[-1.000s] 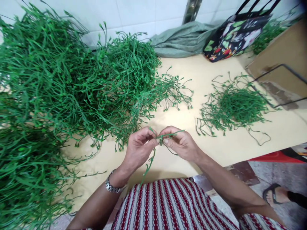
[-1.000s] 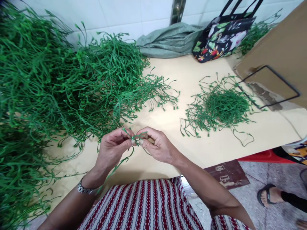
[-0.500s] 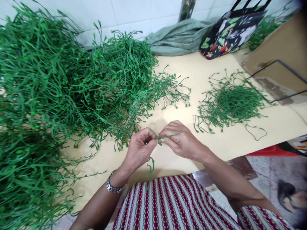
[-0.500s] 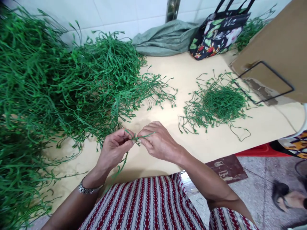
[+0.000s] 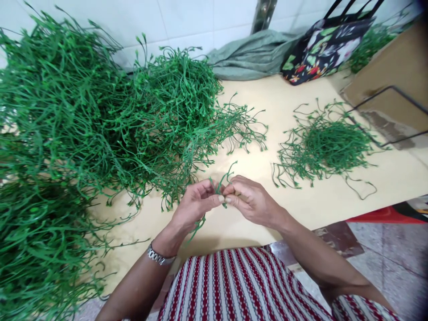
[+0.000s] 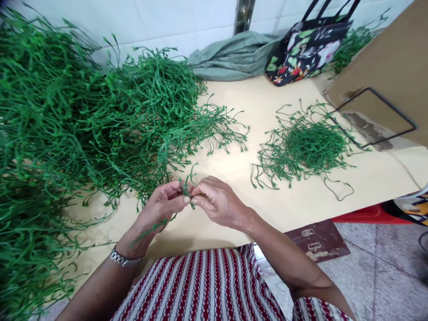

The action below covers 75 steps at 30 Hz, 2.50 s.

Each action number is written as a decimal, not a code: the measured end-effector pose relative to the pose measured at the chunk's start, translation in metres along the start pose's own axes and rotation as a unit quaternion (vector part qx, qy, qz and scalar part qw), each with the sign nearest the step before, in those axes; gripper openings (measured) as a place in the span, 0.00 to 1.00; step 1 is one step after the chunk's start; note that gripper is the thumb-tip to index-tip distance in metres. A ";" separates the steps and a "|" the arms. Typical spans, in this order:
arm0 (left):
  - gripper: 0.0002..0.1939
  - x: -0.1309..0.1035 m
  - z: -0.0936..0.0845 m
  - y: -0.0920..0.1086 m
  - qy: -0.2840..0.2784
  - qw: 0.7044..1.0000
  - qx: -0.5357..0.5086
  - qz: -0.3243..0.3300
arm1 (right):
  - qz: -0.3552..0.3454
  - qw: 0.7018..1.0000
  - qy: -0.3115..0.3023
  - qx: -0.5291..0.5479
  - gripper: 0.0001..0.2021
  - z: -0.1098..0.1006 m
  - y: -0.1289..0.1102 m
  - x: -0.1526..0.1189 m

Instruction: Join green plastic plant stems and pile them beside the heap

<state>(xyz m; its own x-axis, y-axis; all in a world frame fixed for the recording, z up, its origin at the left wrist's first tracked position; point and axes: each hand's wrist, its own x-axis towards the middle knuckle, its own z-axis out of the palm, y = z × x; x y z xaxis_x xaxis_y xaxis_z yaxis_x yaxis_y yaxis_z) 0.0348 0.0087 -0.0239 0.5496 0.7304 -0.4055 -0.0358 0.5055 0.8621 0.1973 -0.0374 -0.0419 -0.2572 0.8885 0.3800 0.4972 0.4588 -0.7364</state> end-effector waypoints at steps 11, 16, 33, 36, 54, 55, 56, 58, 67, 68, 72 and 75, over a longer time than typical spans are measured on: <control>0.11 -0.003 -0.006 0.002 -0.033 0.984 0.177 0.014 | -0.115 0.949 -0.069 -0.286 0.10 -0.007 -0.014 0.000; 0.12 -0.001 -0.002 -0.003 -0.027 0.991 0.125 0.041 | -0.110 0.960 -0.075 -0.247 0.10 -0.005 -0.012 0.000; 0.11 -0.008 0.006 -0.016 0.001 0.977 0.135 0.163 | 0.178 0.908 -0.051 0.377 0.11 0.020 0.004 -0.012; 0.11 -0.010 -0.001 -0.008 0.019 0.943 0.212 0.257 | 0.215 0.846 -0.036 0.486 0.14 0.025 0.007 -0.015; 0.11 0.003 -0.001 0.008 0.091 0.993 0.022 0.071 | 0.104 0.873 0.159 -0.450 0.09 -0.091 0.059 -0.033; 0.12 0.003 0.001 0.007 0.090 0.992 0.039 0.080 | 0.090 0.909 0.153 -0.378 0.09 -0.082 0.047 -0.026; 0.13 0.003 0.002 0.007 0.088 0.991 0.056 0.089 | 0.071 0.948 0.128 -0.283 0.09 -0.070 0.034 -0.019; 0.15 0.003 0.005 0.005 0.084 0.988 0.077 0.106 | 0.047 0.995 0.021 -0.082 0.09 -0.047 0.010 -0.005; 0.06 0.002 0.013 0.001 0.095 0.987 0.016 0.127 | 0.163 0.958 -0.014 0.237 0.06 0.002 0.000 -0.002; 0.06 0.002 0.014 0.001 0.091 0.988 0.013 0.127 | 0.156 0.959 -0.006 0.235 0.06 0.003 0.001 -0.002; 0.08 0.004 0.014 -0.001 0.072 0.989 0.000 0.128 | 0.101 0.974 0.019 0.200 0.04 0.005 0.000 -0.002; 0.10 0.004 0.011 0.000 0.045 0.992 -0.015 0.115 | 0.122 0.973 0.050 0.190 0.06 0.006 0.001 -0.003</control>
<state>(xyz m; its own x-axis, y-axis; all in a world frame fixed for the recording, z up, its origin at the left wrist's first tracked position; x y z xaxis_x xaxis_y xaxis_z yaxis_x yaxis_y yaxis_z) 0.0464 0.0064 -0.0221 0.4471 0.8654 -0.2261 -0.1765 0.3331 0.9262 0.1935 -0.0396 -0.0473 -0.0790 0.9752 0.2066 0.1866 0.2180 -0.9579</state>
